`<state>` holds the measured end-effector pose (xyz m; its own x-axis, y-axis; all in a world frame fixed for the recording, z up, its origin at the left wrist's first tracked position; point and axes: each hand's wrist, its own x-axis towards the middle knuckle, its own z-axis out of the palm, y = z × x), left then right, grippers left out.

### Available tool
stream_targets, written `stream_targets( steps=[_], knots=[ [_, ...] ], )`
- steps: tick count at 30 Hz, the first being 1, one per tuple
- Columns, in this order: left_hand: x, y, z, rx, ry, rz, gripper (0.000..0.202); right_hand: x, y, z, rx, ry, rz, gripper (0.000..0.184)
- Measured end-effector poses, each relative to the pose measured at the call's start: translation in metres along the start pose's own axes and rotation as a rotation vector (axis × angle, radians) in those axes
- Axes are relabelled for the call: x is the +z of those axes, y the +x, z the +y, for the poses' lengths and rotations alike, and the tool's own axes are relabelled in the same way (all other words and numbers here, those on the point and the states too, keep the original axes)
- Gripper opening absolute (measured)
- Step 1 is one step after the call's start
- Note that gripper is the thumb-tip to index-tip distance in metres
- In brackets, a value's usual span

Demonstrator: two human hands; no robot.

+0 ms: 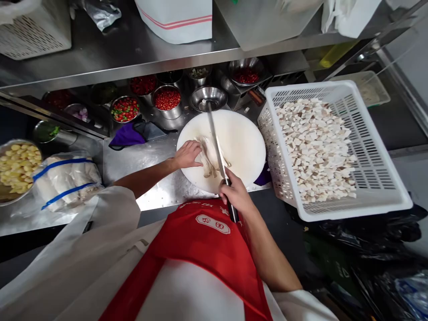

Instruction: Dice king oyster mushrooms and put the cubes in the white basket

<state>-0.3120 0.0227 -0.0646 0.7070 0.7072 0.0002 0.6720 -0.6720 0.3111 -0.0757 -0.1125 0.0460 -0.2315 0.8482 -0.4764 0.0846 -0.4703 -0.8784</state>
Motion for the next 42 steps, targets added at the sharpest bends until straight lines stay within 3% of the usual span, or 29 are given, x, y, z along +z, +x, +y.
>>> stream_targets(
  steps=[5, 9, 12, 17, 21, 25, 28, 31, 36, 39, 42],
  knots=[
    [-0.016, 0.052, 0.006, 0.337, -0.132, -0.294, 0.093, -0.036, -0.037, 0.011, -0.052, 0.101, 0.177, 0.022],
    [-0.015, 0.095, 0.014, 0.415, -0.168, -0.494, 0.089, -0.055, -0.056, 0.034, 0.017, 0.109, 0.240, 0.016],
    [-0.009, 0.105, 0.023, 0.282, -0.076, -0.458, 0.079, -0.064, -0.061, 0.053, 0.077, 0.125, 0.254, 0.018],
    [0.009, 0.098, 0.053, -0.309, 0.075, -0.147, 0.075, -0.086, -0.049, 0.066, 0.125, 0.087, 0.231, 0.027],
    [0.019, 0.096, 0.073, -0.590, 0.050, -0.102, 0.072, -0.114, -0.017, 0.058, 0.110, -0.124, 0.154, 0.046],
    [0.019, 0.095, 0.075, -0.646, 0.001, -0.091, 0.079, -0.136, 0.021, 0.040, 0.025, -0.513, 0.109, 0.056],
    [0.020, 0.092, 0.073, -0.652, -0.022, -0.074, 0.080, -0.146, 0.039, 0.030, -0.020, -0.686, 0.017, 0.060],
    [0.022, 0.092, 0.075, -0.672, -0.037, -0.075, 0.081, -0.152, 0.045, 0.025, -0.028, -0.731, -0.113, 0.061],
    [0.024, 0.097, 0.081, -0.721, -0.042, -0.087, 0.080, -0.152, 0.048, 0.026, -0.100, -0.879, -0.111, 0.062],
    [0.022, 0.101, 0.084, -0.747, -0.042, -0.089, 0.078, -0.151, 0.048, 0.024, -0.108, -0.858, -0.157, 0.058],
    [0.022, 0.102, 0.085, -0.755, -0.052, -0.089, 0.078, -0.152, 0.040, 0.018, -0.108, -0.826, -0.110, 0.052]
  ],
)
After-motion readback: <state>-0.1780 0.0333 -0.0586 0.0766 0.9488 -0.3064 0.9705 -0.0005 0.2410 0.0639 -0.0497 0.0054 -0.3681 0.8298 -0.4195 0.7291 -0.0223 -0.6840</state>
